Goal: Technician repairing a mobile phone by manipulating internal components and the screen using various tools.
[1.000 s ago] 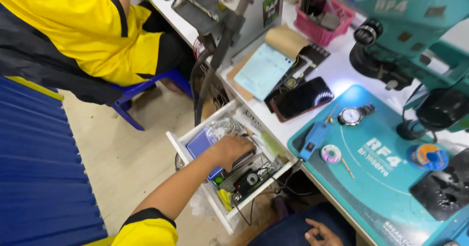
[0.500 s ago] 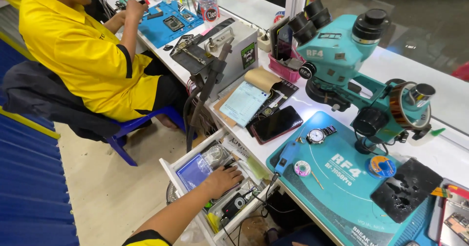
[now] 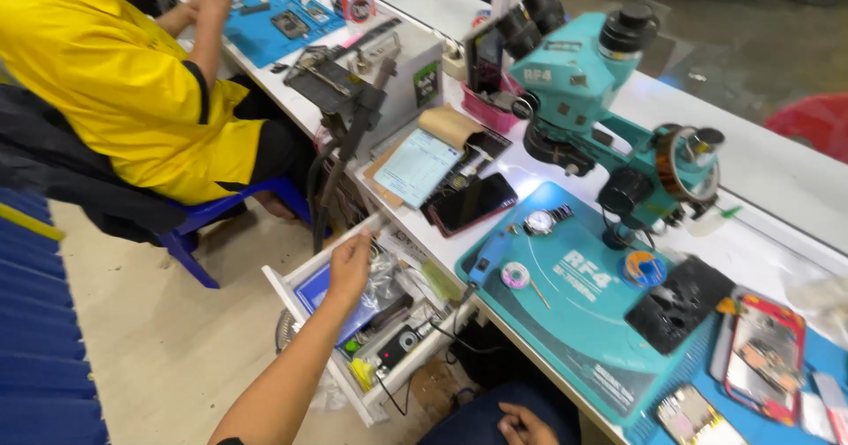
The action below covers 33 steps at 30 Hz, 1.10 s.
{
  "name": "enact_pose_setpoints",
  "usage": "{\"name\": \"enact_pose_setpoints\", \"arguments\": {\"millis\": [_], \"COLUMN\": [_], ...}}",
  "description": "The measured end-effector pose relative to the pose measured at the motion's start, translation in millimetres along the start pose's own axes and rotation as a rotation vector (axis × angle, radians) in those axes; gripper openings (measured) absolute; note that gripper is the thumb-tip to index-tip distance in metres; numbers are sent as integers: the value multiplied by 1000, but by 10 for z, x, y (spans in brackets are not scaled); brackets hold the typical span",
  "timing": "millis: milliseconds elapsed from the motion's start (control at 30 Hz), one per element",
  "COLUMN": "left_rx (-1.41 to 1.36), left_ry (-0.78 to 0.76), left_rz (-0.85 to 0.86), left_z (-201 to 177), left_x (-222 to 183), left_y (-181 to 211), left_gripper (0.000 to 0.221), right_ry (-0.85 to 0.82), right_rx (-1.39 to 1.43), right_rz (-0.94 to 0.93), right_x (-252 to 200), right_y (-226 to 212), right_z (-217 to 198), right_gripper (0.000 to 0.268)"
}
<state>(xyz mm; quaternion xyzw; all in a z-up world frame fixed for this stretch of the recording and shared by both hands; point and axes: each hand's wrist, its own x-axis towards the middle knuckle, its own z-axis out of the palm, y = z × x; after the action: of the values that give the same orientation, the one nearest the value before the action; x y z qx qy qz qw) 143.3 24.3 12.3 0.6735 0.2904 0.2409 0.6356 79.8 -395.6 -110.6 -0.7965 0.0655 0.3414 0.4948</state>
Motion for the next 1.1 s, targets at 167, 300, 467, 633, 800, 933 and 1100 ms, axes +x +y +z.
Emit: {"name": "enact_pose_setpoints", "arguments": {"millis": [167,300,467,633,800,933,1100], "left_rx": [-254,-322,-347,-407,-410,-442,-464], "left_ry": [-110,-204,-265,-270,-212,-185,-132], "left_rz": [-97,-292,-297,-294,-321,-304,-336], "left_z": [565,830,981,832,720,660,595], "left_x": [-533,-931,-1122,-1141,-1112,-1097,-1061], "left_y": [5,204,23,121,90,29,47], "left_gripper": [35,12,14,13,11,7,8], "right_ry": [-122,-90,-63,-33,-23,-23,-25], "right_rx": [26,-53,-13,-20,9,40,10], "right_rz": [63,-32,13,20,-16,-36,49], "right_x": [-527,-667,-677,-472,-296,-206,-314], "right_y": [-395,-341,-322,-151,31,129,-116], "right_z": [-147,-131,-84,-68,-70,-63,-63], "right_gripper": [41,39,39,43,43,43,41]}}
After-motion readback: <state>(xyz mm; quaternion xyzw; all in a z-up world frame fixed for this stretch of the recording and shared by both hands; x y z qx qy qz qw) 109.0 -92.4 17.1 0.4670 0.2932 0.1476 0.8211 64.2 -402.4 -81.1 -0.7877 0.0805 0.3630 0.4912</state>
